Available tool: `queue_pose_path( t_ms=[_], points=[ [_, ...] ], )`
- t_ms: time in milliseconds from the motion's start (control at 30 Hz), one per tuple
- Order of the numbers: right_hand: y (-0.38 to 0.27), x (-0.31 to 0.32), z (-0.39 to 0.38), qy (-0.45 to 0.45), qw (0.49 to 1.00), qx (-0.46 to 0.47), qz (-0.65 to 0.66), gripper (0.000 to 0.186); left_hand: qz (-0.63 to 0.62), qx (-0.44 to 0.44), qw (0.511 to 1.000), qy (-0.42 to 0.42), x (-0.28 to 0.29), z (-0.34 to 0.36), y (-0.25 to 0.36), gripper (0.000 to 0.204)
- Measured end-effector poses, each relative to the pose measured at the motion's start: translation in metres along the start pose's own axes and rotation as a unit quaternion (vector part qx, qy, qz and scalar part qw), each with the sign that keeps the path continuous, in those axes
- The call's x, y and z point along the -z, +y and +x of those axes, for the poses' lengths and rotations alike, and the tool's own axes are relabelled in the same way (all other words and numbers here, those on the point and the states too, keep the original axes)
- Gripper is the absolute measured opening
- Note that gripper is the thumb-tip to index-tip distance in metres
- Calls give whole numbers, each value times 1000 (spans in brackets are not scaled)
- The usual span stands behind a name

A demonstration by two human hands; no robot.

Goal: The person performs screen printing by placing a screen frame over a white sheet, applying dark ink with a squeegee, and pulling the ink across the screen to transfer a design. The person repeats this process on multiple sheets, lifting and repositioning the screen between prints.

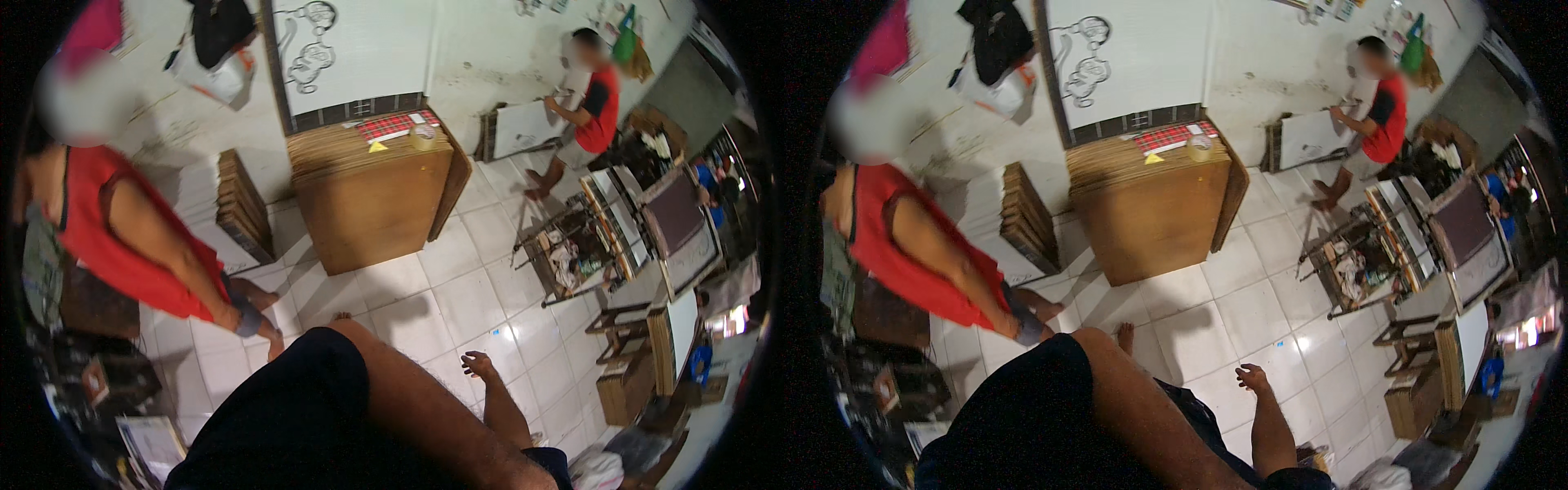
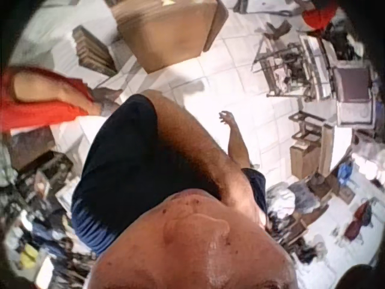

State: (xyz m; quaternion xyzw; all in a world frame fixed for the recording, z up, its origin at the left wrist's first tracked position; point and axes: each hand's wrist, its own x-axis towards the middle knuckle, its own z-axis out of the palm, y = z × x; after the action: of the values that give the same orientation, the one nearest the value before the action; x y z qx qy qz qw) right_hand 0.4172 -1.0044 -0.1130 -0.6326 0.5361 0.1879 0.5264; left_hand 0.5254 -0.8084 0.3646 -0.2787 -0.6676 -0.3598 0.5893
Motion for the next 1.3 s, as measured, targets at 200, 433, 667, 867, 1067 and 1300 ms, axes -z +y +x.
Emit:
queue_pose_path(
  t_ms=[200,433,667,867,1067,1300],
  points=[
    [-27,-40,-11,20,994,-70,82,58,-59,-5,998,6,56,-7,57,57],
    [-85,-70,-1,58,989,-71,119,56,-138,-9,990,23,117,-13,100,57],
    [-118,-22,37,55,994,-56,80,53,-149,-10,988,34,168,-12,86,57],
    [-124,60,81,78,990,-56,101,46,-144,8,989,28,200,-5,46,56],
    [-141,112,112,98,994,-8,45,50,-146,-8,989,29,223,-1,20,56],
    [-162,135,115,82,996,-39,25,48,-174,-34,983,45,240,0,25,56]
  ],
)
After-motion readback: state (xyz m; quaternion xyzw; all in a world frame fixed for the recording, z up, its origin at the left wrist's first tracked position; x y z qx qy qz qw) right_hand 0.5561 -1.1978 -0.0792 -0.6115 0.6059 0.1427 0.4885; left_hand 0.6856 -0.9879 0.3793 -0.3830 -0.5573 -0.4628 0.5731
